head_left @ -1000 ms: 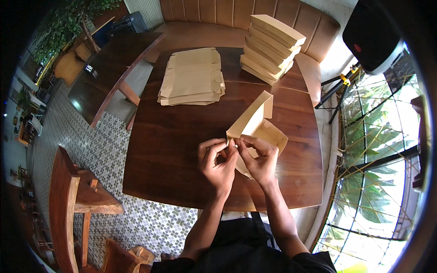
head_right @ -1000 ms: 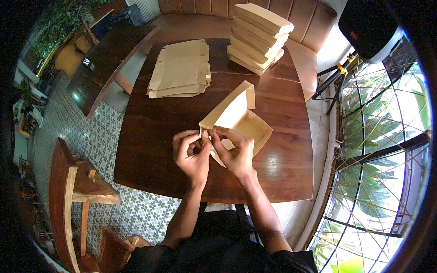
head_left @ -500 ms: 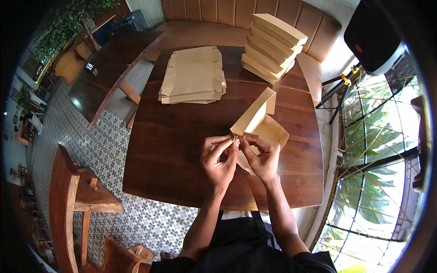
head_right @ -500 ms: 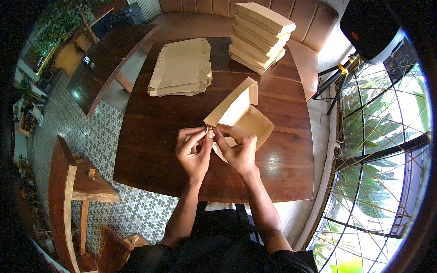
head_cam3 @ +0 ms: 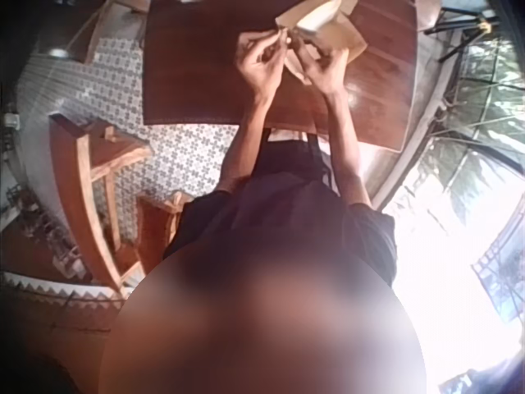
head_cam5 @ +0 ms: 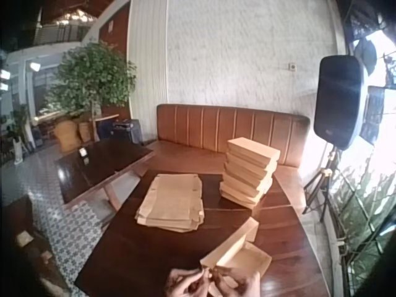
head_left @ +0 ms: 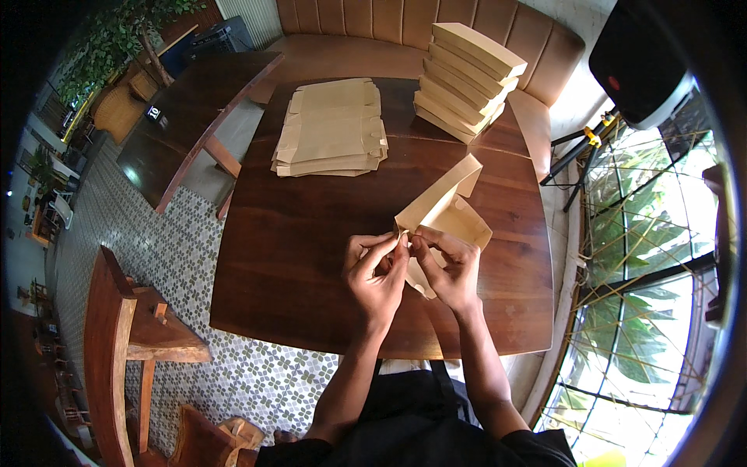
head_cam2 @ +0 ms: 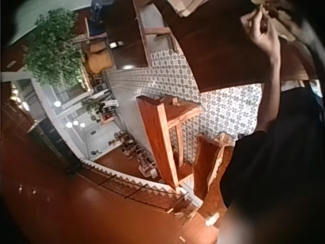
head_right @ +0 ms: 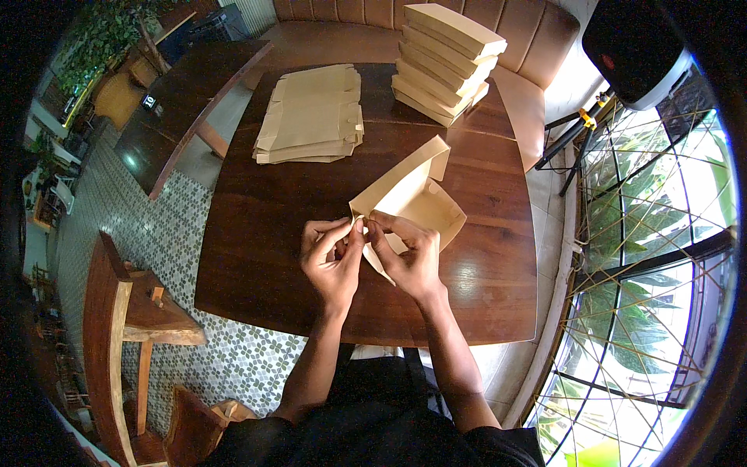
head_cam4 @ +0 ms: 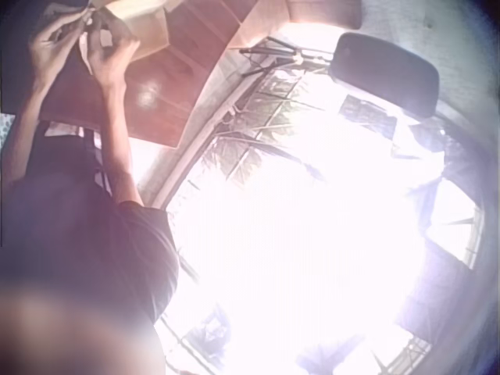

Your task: The person assembles flat-packed cardboard boxes by folding the side flaps, tucking tabs into slots, and closing the top flaps. Completed boxes are stacked on the table while additional flat packs are taken from a nearby pile.

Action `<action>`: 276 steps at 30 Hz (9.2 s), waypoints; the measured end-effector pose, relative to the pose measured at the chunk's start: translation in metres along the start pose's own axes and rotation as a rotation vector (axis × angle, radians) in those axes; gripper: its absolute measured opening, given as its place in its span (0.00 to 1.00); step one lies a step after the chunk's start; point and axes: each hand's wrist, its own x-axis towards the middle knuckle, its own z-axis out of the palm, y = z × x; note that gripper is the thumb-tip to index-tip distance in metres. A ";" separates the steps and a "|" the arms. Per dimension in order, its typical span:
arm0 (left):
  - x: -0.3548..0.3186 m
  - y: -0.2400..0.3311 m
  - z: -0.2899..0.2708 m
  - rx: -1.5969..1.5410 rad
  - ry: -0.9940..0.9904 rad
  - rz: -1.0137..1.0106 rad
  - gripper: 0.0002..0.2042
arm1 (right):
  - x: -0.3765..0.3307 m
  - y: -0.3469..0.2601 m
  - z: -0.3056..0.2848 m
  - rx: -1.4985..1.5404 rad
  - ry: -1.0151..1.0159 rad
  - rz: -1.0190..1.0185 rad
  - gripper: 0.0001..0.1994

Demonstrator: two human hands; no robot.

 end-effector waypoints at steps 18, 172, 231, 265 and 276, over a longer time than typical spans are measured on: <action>-0.006 -0.003 0.011 0.071 0.054 0.036 0.11 | -0.016 0.002 0.024 0.319 0.239 0.247 0.08; 0.064 -0.041 -0.031 0.333 -0.225 -0.023 0.07 | 0.065 -0.018 -0.039 -0.367 -0.481 -0.052 0.13; -0.016 -0.029 -0.105 -0.234 -0.420 -0.918 0.33 | -0.061 0.054 -0.076 0.122 -0.152 0.271 0.32; -0.016 -0.015 -0.094 -0.097 -0.462 -0.861 0.23 | -0.066 0.055 -0.076 0.200 -0.133 0.691 0.19; -0.021 -0.040 -0.084 -0.364 -0.291 -1.000 0.19 | -0.057 0.054 -0.071 0.300 -0.088 0.661 0.21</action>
